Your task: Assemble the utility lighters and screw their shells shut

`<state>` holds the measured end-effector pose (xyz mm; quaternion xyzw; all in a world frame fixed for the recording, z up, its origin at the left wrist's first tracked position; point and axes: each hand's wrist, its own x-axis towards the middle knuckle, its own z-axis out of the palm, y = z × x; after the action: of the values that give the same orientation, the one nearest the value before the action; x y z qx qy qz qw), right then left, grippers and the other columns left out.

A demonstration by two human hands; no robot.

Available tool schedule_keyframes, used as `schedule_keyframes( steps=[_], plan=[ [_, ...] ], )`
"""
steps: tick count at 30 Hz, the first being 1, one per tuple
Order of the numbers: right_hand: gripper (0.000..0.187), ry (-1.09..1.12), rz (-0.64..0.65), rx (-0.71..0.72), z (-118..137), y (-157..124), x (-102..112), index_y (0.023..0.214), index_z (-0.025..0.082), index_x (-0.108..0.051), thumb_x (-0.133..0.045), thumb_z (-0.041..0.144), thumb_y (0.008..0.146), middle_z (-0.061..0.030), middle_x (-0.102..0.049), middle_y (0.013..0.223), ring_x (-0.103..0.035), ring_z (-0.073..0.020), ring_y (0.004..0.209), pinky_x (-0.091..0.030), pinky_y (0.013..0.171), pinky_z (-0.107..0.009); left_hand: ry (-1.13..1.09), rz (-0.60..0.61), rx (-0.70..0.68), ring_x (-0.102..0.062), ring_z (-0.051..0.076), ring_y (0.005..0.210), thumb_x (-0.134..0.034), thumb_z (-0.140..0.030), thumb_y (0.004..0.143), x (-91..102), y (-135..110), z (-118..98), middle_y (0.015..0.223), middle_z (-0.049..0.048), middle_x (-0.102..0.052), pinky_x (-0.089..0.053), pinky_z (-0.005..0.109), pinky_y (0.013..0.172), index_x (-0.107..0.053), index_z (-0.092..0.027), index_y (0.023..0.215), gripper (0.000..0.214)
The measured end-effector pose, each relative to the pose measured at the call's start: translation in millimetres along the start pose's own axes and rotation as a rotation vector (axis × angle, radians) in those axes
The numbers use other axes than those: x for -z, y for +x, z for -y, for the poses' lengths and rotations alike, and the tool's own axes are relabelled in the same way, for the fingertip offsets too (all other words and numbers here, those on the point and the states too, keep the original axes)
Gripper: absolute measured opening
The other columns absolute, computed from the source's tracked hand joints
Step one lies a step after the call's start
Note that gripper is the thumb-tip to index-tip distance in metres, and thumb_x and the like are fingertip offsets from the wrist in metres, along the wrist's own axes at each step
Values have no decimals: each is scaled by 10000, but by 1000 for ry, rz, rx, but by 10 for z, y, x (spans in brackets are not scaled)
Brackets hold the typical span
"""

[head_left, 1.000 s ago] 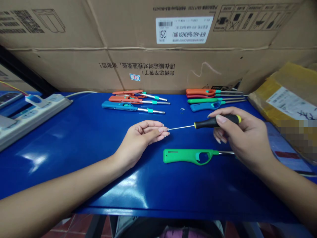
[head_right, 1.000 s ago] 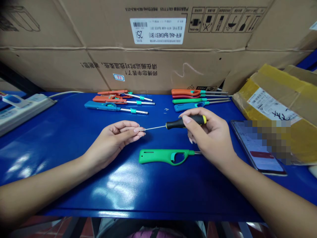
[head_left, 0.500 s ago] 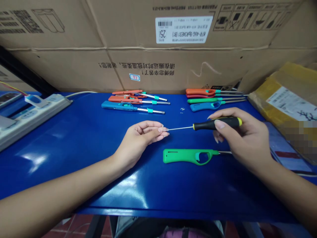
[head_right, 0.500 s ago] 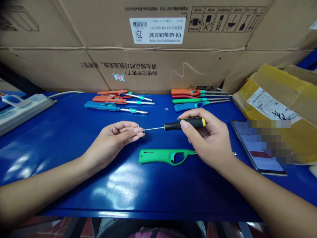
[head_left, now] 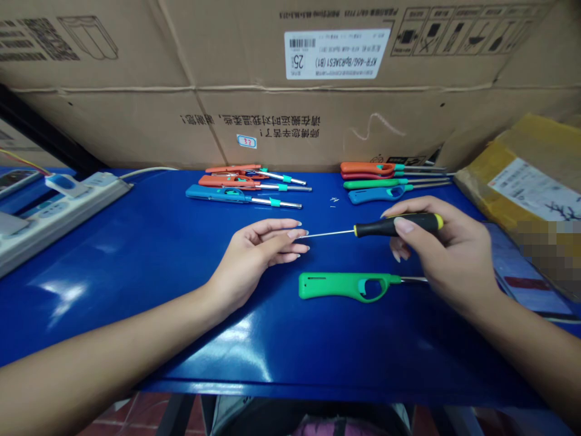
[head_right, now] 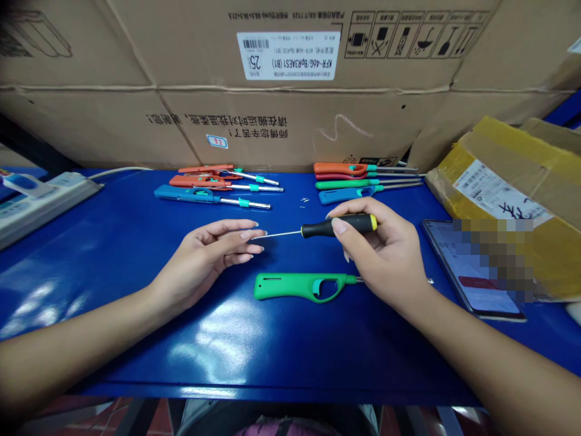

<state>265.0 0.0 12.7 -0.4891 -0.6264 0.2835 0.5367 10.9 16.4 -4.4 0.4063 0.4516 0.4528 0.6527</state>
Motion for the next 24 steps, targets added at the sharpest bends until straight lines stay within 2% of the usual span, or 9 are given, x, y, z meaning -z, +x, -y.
schedule_keyframes(
  steps=[3, 6, 7, 9, 11, 13, 16, 19, 24],
  plan=[
    [94, 58, 18, 10, -30, 26, 25, 920, 231, -723, -718, 317, 883, 44, -572, 570, -530, -115, 445, -432, 441, -273, 45, -20, -33, -747, 125, 736, -789, -270, 815, 10, 4, -19, 1093, 79, -779, -594, 187, 652, -734, -160, 1067, 280],
    [115, 143, -17, 9, -50, 65, 56, 925, 212, -745, -746, 309, 863, 42, -557, 563, -514, -118, 447, -407, 448, -285, 191, -5, -146, -669, 98, 704, -714, -226, 819, 53, 11, -85, 1036, 41, -772, -529, 190, 606, -750, -171, 994, 187],
    [120, 164, -46, 11, -44, 80, 64, 926, 201, -750, -745, 304, 865, 42, -547, 563, -508, -119, 454, -401, 455, -291, 280, 42, -175, -653, 107, 734, -690, -200, 807, 72, 10, -116, 1002, 31, -770, -516, 201, 628, -756, -176, 975, 182],
    [129, 194, -101, 20, -7, 114, 77, 930, 185, -750, -724, 304, 886, 37, -537, 572, -502, -124, 472, -402, 468, -303, 519, 211, -210, -646, 148, 857, -676, -169, 773, 106, -3, -175, 983, 25, -758, -510, 248, 733, -766, -191, 976, 223],
    [155, 213, -121, 36, 62, 147, 85, 937, 184, -737, -700, 331, 907, 28, -551, 596, -511, -134, 483, -414, 463, -312, 748, 388, -267, -637, 194, 994, -706, -182, 759, 123, -27, -206, 1053, 32, -737, -498, 321, 882, -767, -203, 1025, 273],
    [186, 220, -107, 61, 152, 174, 83, 922, 188, -720, -696, 373, 909, 12, -597, 671, -541, -141, 491, -441, 443, -319, 905, 482, -361, -629, 217, 1058, -758, -237, 767, 120, -54, -191, 1110, 40, -714, -471, 375, 978, -765, -211, 1062, 297],
    [240, 178, -40, 89, 299, 196, 44, 886, 195, -694, -720, 434, 883, 2, -636, 773, -612, -154, 523, -511, 432, -322, 1027, 500, -483, -640, 211, 1022, -784, -320, 805, 104, -84, -108, 1081, 39, -720, -469, 390, 984, -774, -223, 1069, 281],
    [269, 153, 42, 86, 443, 204, -58, 881, 200, -672, -735, 462, 865, 12, -645, 773, -636, -150, 534, -556, 433, -309, 1074, 480, -558, -643, 207, 975, -776, -335, 831, 106, -95, -22, 1048, 42, -723, -487, 380, 933, -781, -221, 1063, 258],
    [197, 147, 123, 65, 623, 173, -288, 851, 202, -637, -662, 378, 935, 24, -631, 702, -618, -130, 468, -529, 380, -280, 1101, 438, -572, -635, 219, 919, -792, -357, 818, 120, -101, 31, 974, 53, -709, -498, 385, 885, -782, -195, 1014, 254]
  ],
)
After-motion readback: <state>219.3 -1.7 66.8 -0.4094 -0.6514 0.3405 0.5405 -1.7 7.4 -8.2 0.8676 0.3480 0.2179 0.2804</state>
